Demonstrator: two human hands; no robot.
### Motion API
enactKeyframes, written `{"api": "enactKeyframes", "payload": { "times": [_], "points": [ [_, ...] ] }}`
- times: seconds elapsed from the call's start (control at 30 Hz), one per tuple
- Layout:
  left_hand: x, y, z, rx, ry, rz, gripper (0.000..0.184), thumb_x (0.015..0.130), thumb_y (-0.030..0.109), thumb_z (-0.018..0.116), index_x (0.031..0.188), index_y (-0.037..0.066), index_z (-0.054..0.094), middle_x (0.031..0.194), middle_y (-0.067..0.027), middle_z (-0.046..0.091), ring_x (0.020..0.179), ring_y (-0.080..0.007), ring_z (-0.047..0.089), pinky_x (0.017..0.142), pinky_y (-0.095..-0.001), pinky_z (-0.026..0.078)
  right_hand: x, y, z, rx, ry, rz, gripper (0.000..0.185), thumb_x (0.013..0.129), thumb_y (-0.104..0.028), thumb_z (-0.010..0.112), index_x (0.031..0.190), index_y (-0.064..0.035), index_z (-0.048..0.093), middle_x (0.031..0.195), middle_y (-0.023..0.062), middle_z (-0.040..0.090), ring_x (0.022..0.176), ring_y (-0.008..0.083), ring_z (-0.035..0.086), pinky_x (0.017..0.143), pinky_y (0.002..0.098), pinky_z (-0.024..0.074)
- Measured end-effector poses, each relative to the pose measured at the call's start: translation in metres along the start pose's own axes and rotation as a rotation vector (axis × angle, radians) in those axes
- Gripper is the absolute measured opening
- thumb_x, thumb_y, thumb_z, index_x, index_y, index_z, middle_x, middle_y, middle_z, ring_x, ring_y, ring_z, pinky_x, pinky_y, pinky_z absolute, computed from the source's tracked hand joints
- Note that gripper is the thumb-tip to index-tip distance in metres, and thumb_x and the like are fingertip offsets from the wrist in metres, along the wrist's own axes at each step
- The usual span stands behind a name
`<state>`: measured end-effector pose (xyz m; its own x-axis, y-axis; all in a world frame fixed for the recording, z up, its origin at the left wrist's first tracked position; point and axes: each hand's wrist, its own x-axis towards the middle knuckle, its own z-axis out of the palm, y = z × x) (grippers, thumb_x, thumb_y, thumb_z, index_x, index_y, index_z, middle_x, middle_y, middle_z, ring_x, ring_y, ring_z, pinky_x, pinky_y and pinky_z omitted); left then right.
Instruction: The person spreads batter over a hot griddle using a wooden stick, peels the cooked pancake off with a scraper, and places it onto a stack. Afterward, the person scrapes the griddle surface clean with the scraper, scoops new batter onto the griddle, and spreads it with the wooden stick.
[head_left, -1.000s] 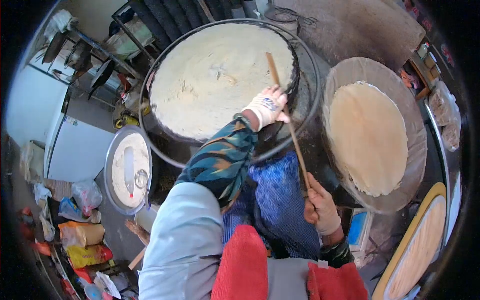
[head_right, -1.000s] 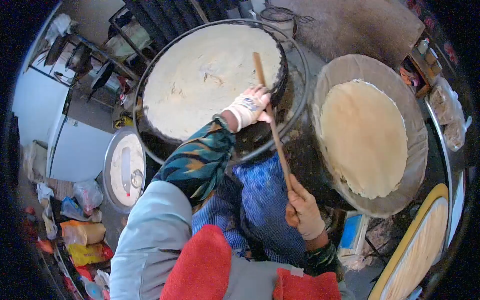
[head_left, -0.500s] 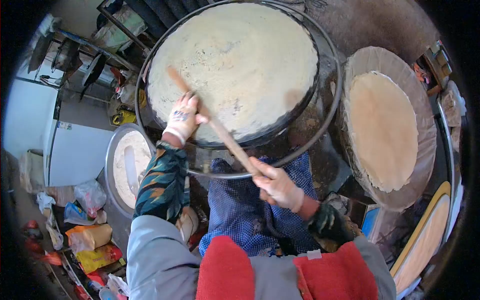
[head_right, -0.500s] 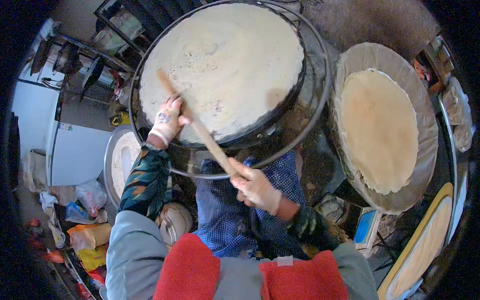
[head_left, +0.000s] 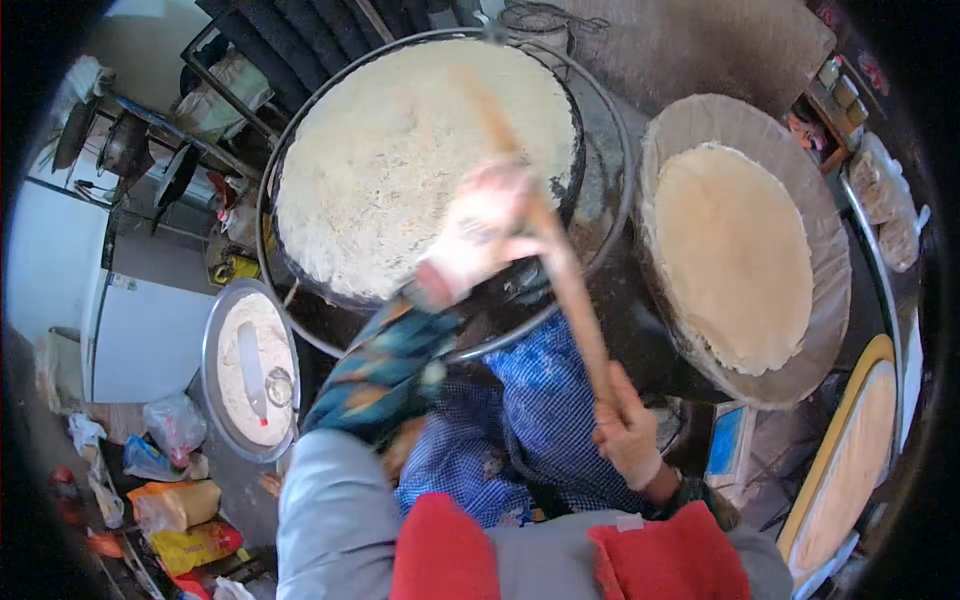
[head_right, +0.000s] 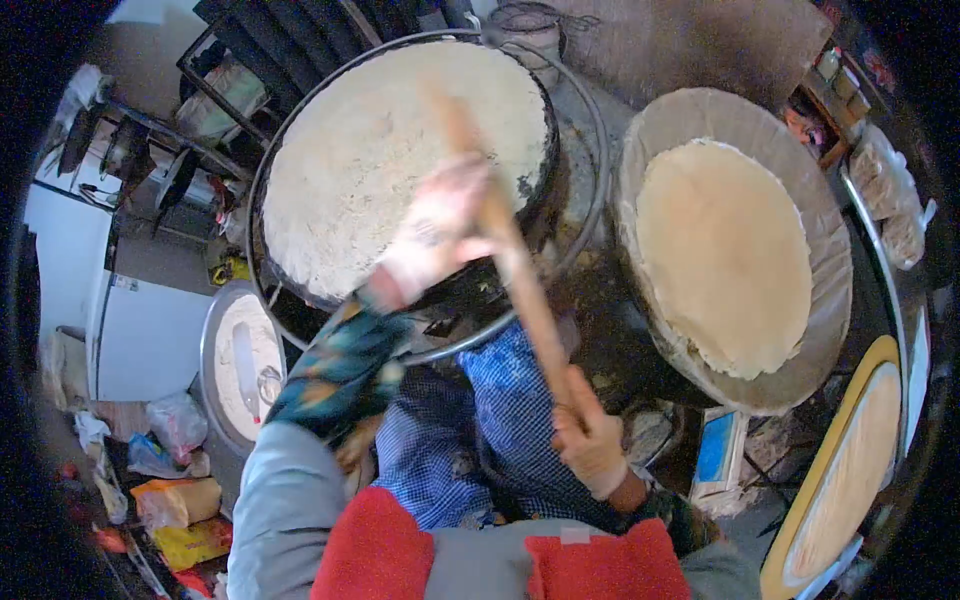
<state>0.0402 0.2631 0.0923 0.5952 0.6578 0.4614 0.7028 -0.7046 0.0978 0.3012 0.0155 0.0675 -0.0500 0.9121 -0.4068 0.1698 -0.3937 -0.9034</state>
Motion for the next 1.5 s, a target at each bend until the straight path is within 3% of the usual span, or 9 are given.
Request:
{"api": "enactKeyframes", "payload": {
  "times": [0.07, 0.3, 0.7, 0.8, 0.97, 1.1, 1.3, 1.4, 1.5],
  "points": [
    [0.067, 0.019, 0.042, -0.018, -0.38, -0.007, 0.091, 0.071, 0.062, 0.067, 0.128, -0.006, 0.046, 0.134, -0.0279, 0.045, 0.134, -0.0417, 0.036, 0.11, -0.0477, 0.03, 0.009, -0.014, -0.01, 0.186, -0.021, 0.152, 0.051, 0.097, -0.015, 0.051, 0.146, -0.0223, 0.04, 0.062, -0.0002, 0.055, 0.045, 0.009, 0.048, 0.04, 0.0269, 0.0413],
    [0.004, -0.02, 0.046, 0.069, -0.38, -0.203, 0.083, 0.063, 0.059, 0.072, 0.116, -0.003, 0.057, 0.129, -0.0231, 0.051, 0.131, -0.0431, 0.038, 0.108, -0.0484, 0.033, 0.035, -0.006, -0.021, 0.804, -0.504, 0.43, 0.052, 0.1, -0.028, 0.05, 0.149, -0.027, 0.032, 0.052, -0.0026, 0.036, 0.038, 0.0058, 0.031, 0.038, 0.0228, 0.0275],
    [-0.268, -0.077, -0.09, 0.533, -0.077, -0.376, 0.067, 0.072, 0.035, 0.068, 0.123, -0.003, 0.051, 0.131, -0.0238, 0.051, 0.131, -0.0387, 0.041, 0.113, -0.047, 0.029, 0.074, -0.026, 0.143, 0.019, -0.795, 0.082, 0.053, 0.095, -0.014, 0.054, 0.145, -0.0162, 0.041, 0.081, -0.0034, 0.056, 0.052, 0.0052, 0.049, 0.046, 0.0245, 0.0446],
    [-0.274, -0.032, -0.137, 0.295, -0.094, -0.852, 0.072, 0.079, 0.031, 0.067, 0.136, -0.004, 0.039, 0.143, -0.0268, 0.036, 0.135, -0.0412, 0.033, 0.11, -0.0542, 0.025, 0.064, -0.051, 0.15, 0.015, -0.8, 0.171, 0.053, 0.096, -0.019, 0.056, 0.146, -0.0224, 0.04, 0.093, -0.0002, 0.062, 0.056, 0.0063, 0.052, 0.047, 0.0252, 0.046],
    [-0.36, -0.034, -0.106, 0.377, -0.215, -0.593, 0.076, 0.075, 0.035, 0.069, 0.133, -0.004, 0.04, 0.135, -0.0259, 0.039, 0.131, -0.0443, 0.033, 0.111, -0.0597, 0.02, 0.062, -0.059, 0.135, -0.01, -0.51, 0.145, 0.054, 0.097, -0.021, 0.054, 0.148, -0.0245, 0.037, 0.069, -0.0025, 0.052, 0.05, 0.0076, 0.049, 0.041, 0.024, 0.0415],
    [-0.34, -0.025, -0.07, 0.39, -0.332, -0.421, 0.047, 0.066, 0.033, 0.072, 0.098, 0.002, 0.056, 0.106, -0.0213, 0.051, 0.112, -0.0401, 0.044, 0.111, -0.061, 0.02, 0.073, -0.041, 0.177, 0.117, -0.799, 0.221, 0.053, 0.095, -0.024, 0.059, 0.145, -0.0283, 0.041, 0.061, -0.0049, 0.05, 0.045, 0.008, 0.047, 0.037, 0.0246, 0.0373],
    [-0.265, 0.063, -0.037, 0.321, -0.265, -0.636, 0.031, 0.072, 0.034, 0.072, 0.092, 0.013, 0.063, 0.092, -0.0115, 0.06, 0.099, -0.0316, 0.056, 0.104, -0.0516, 0.031, 0.047, -0.043, 0.135, 0.076, -0.527, 0.072, 0.051, 0.094, -0.02, 0.058, 0.143, -0.02, 0.045, 0.071, -0.004, 0.056, 0.05, 0.0063, 0.05, 0.043, 0.0228, 0.0429],
    [-0.223, 0.106, 0.004, 0.193, -0.41, -0.754, 0.036, 0.081, 0.037, 0.059, 0.102, 0.008, 0.063, 0.103, -0.0114, 0.062, 0.105, -0.0309, 0.056, 0.101, -0.0494, 0.035, 0.04, -0.041, 0.132, 0.144, -0.635, 0.094, 0.05, 0.095, -0.019, 0.055, 0.144, -0.0173, 0.044, 0.07, -0.0043, 0.054, 0.049, 0.0065, 0.048, 0.043, 0.0216, 0.0407],
    [-0.216, 0.148, 0.004, -0.061, 0.008, -0.453, 0.044, 0.082, 0.036, 0.056, 0.111, 0.002, 0.058, 0.116, -0.0198, 0.055, 0.111, -0.0373, 0.052, 0.103, -0.054, 0.033, 0.023, -0.053, 0.122, 0.041, -0.669, 0.104, 0.048, 0.094, -0.017, 0.057, 0.141, -0.0156, 0.048, 0.066, -0.0038, 0.054, 0.05, 0.0047, 0.049, 0.042, 0.0197, 0.0385]
  ]
}}
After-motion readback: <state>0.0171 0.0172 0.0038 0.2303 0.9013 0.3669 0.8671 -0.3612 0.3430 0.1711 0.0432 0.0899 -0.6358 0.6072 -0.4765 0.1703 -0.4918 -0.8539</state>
